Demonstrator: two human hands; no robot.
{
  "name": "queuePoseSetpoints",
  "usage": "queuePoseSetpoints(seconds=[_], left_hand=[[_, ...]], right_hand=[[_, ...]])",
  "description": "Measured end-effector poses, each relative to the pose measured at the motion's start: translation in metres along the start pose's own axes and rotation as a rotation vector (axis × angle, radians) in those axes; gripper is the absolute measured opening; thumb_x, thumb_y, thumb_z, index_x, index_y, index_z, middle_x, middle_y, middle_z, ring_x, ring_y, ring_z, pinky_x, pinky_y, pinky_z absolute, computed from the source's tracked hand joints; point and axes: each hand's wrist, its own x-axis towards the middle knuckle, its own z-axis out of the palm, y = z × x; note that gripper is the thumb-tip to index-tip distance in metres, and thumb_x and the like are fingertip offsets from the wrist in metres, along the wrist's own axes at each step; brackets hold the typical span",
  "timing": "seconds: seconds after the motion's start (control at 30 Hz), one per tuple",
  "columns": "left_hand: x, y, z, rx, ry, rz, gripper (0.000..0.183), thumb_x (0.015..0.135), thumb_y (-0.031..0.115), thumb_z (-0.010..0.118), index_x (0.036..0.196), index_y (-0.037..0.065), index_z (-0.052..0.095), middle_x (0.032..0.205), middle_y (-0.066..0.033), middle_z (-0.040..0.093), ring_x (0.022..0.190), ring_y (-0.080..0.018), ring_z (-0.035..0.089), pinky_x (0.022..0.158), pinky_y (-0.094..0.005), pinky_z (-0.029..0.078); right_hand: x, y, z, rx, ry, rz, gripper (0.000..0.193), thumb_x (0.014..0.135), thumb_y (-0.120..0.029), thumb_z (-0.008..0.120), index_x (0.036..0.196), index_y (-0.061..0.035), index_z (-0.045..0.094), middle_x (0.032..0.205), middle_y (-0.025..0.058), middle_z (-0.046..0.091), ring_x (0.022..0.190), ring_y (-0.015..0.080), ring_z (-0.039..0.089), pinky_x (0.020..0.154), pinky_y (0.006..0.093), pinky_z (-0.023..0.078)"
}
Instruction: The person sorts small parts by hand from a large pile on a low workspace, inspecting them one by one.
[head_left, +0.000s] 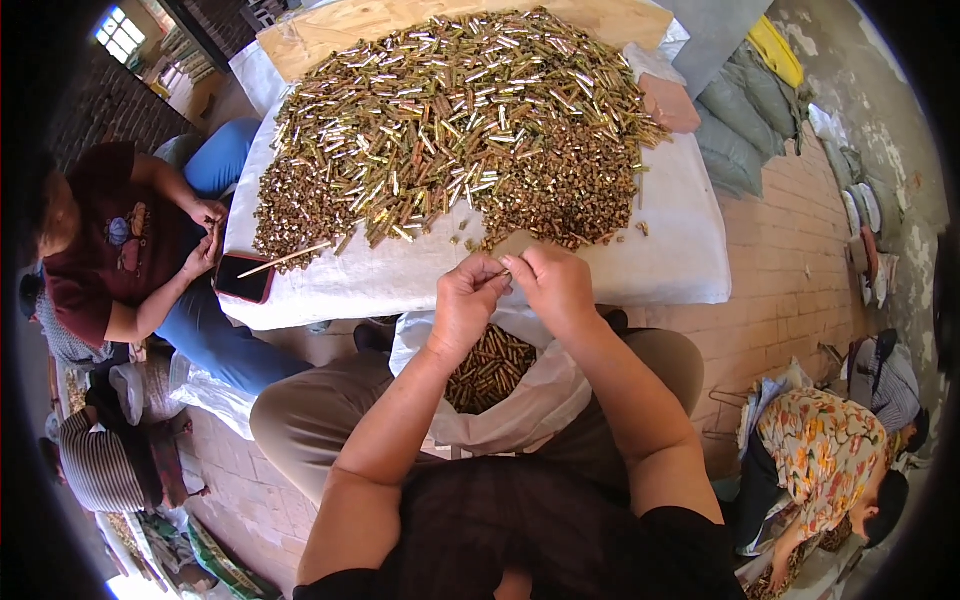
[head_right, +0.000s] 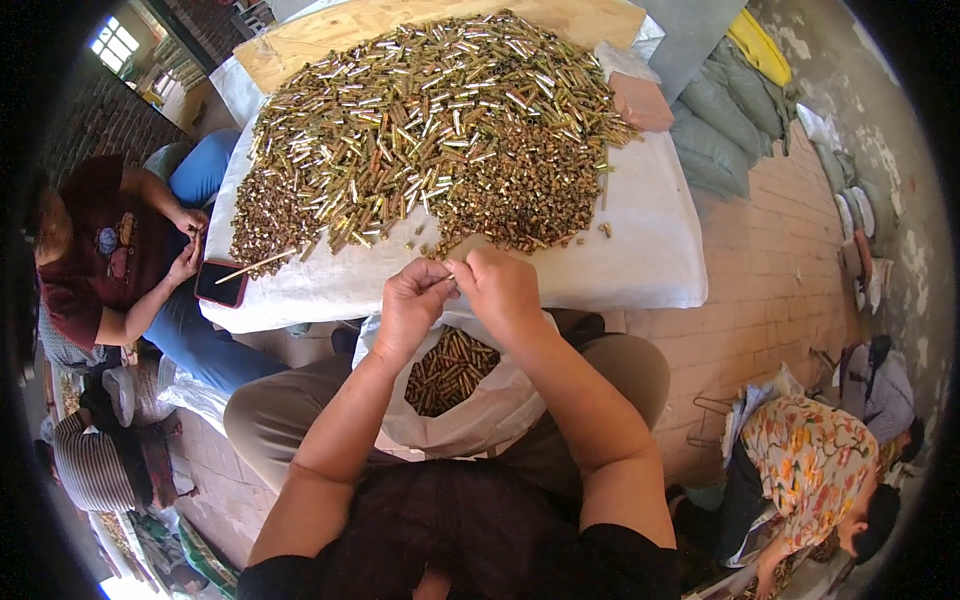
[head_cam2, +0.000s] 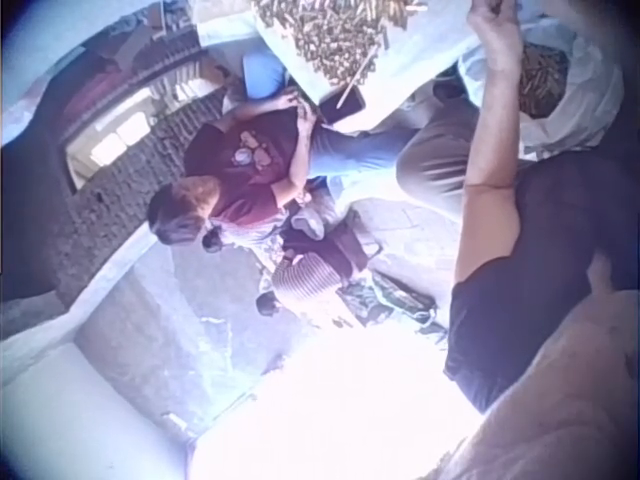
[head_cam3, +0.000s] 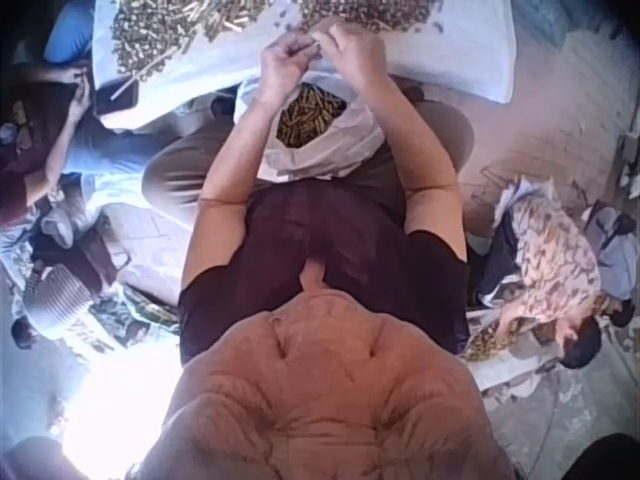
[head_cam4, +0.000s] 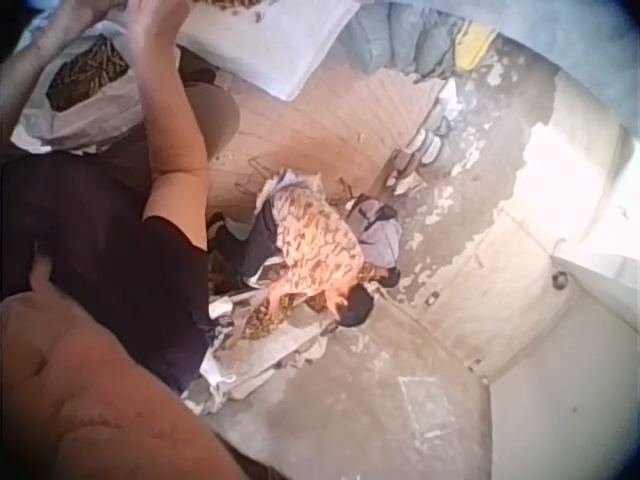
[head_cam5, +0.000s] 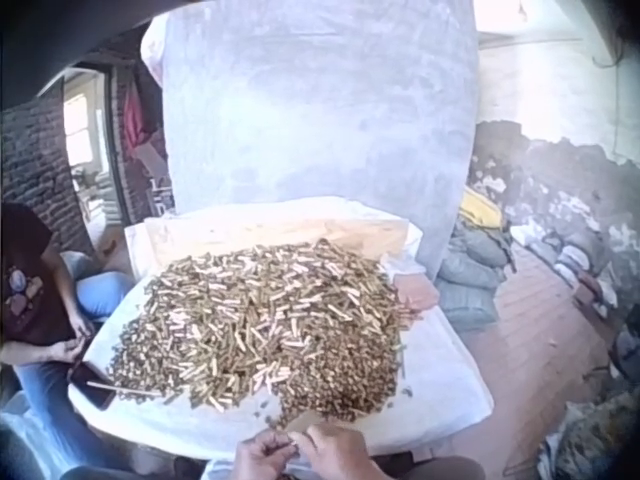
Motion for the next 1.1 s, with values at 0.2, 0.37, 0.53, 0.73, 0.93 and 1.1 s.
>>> queuePoseSetpoints(seconds=[0.2,0.37,0.53,0.73,0.93,1.1], left_hand=[[-0.001,-0.012,-0.005,-0.015,0.083,0.046,0.006,0.083,-0.004,0.058,0.087,-0.002,0.06,0.073,-0.0037,0.061,0.066,-0.0073,0.055,0.061,-0.0211,0.046],[0.001,-0.01,-0.022,0.066,0.066,0.058,0.007,0.081,-0.002,0.059,0.087,-0.001,0.062,0.072,-0.0045,0.062,0.067,-0.0087,0.056,0.062,-0.0237,0.047],[0.022,0.008,-0.047,0.592,-0.39,0.172,0.011,0.077,0.008,0.062,0.083,-0.001,0.063,0.074,-0.0147,0.063,0.064,-0.0246,0.06,0.062,-0.032,0.047],[0.093,0.006,-0.045,1.151,0.335,0.43,0.014,0.077,0.013,0.06,0.087,0.003,0.057,0.09,-0.018,0.059,0.07,-0.033,0.062,0.061,-0.0411,0.05],[0.105,-0.006,-0.04,1.2,0.32,0.385,0.014,0.074,0.012,0.062,0.084,0.004,0.056,0.089,-0.0167,0.059,0.07,-0.0327,0.062,0.063,-0.041,0.051],[0.089,-0.009,-0.05,1.063,0.328,0.426,0.018,0.073,0.012,0.063,0.089,0.004,0.059,0.086,-0.0176,0.06,0.071,-0.0338,0.061,0.064,-0.0411,0.05]], right_hand=[[-0.003,-0.014,0.012,-0.124,-0.055,-0.069,0.026,0.083,-0.023,0.059,0.067,-0.006,0.05,0.062,0.0102,0.054,0.055,0.0292,0.056,0.05,0.0391,0.045],[-0.002,-0.01,0.024,-0.058,-0.111,-0.055,0.02,0.083,-0.019,0.058,0.07,-0.0054,0.052,0.063,0.0096,0.054,0.058,0.0291,0.057,0.051,0.0395,0.045],[0.013,0.008,0.029,-0.135,-0.079,0.009,0.011,0.081,-0.017,0.06,0.081,-0.0061,0.058,0.072,0.0094,0.056,0.065,0.0294,0.058,0.055,0.0401,0.047],[0.018,0.013,0.041,-0.336,-0.194,0.081,0.019,0.078,-0.023,0.064,0.083,-0.0062,0.059,0.077,0.0097,0.057,0.07,0.0292,0.059,0.058,0.0402,0.048],[0.018,0.019,0.035,-0.242,-0.212,0.123,0.026,0.076,-0.028,0.066,0.078,-0.0047,0.056,0.076,0.0116,0.057,0.068,0.0304,0.059,0.058,0.0407,0.048],[0.014,0.026,0.033,-0.256,-0.235,0.161,0.029,0.075,-0.03,0.067,0.076,-0.003,0.056,0.072,0.015,0.059,0.064,0.0323,0.059,0.059,0.0408,0.048]])
